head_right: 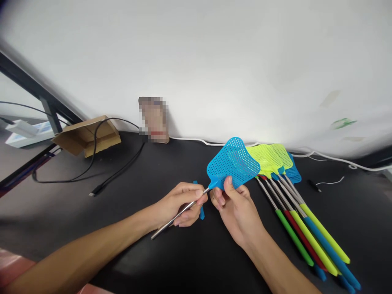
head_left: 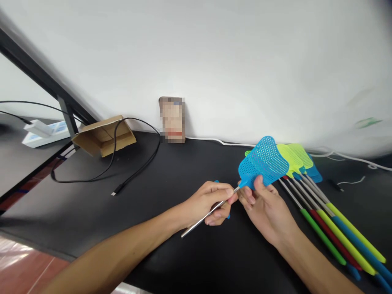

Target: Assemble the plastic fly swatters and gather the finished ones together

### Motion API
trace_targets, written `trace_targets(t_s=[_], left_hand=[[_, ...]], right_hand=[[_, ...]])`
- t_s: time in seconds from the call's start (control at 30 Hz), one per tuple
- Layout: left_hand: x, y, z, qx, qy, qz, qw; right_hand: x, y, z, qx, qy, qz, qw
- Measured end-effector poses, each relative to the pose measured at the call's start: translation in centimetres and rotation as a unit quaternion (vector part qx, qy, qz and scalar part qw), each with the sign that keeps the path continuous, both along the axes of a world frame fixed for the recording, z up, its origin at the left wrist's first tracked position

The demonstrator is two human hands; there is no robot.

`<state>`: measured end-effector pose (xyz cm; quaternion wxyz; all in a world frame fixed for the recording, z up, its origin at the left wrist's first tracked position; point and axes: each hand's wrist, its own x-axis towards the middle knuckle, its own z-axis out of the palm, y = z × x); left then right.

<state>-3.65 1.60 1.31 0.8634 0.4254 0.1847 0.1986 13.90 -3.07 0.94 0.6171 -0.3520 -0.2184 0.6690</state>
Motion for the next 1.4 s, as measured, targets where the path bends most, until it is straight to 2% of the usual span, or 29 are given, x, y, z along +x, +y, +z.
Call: trace_targets(t_s=[0.27, 0.4, 0.6, 0.73, 0.83, 1.1, 1.2, 1.27, 1.37, 1.4], left_hand=[[0.0, -0.3, -0.3, 0.028, 0.024, 0.005, 0.999], [0.1, -0.5, -1.0, 0.053, 0.03, 0.023, 0.998], [0.2, -0.7, -1.1, 0.042, 0.03, 0.036, 0.998], [0.2, -0.6, -0.9, 0.021, 0.033, 0.042, 0.998], [0.2, -0.4, -0.8, 0.02, 0.032, 0.035, 0.999], [0.3, -0.2, -0.4, 0.01, 0.008, 0.02, 1.0], [0.2, -0.4, 0.0, -0.011, -0.017, 0.004, 1.0], [0.1, -0.6, 0.1, -0.038, -0.033, -0.007, 0.999], [0.0, -0.8, 0.0, -0.071, -0.039, 0.003, 0.997], [0.1, -0.7, -0.1, -0.076, -0.036, 0.018, 0.996]], right_hand=[[-0.4, -0.2, 0.0, 0.034, -0.091, -0.015, 0.995], [-1.4, -0.7, -0.5, 0.024, -0.112, -0.033, 0.993], [-2.1, -1.1, -1.1, 0.003, -0.109, -0.042, 0.993], [-1.5, -0.7, -0.4, -0.008, -0.095, -0.006, 0.995], [-1.0, -0.5, 0.2, -0.017, -0.072, -0.006, 0.997], [-1.4, -0.9, 0.2, -0.005, -0.064, -0.018, 0.998], [-0.5, -0.4, 0.3, 0.007, -0.061, -0.012, 0.998], [1.2, 0.6, 0.7, 0.012, -0.048, -0.057, 0.997], [4.0, 2.1, 1.5, 0.073, -0.03, -0.216, 0.973], [4.5, 2.4, 1.6, 0.089, -0.042, -0.241, 0.966]])
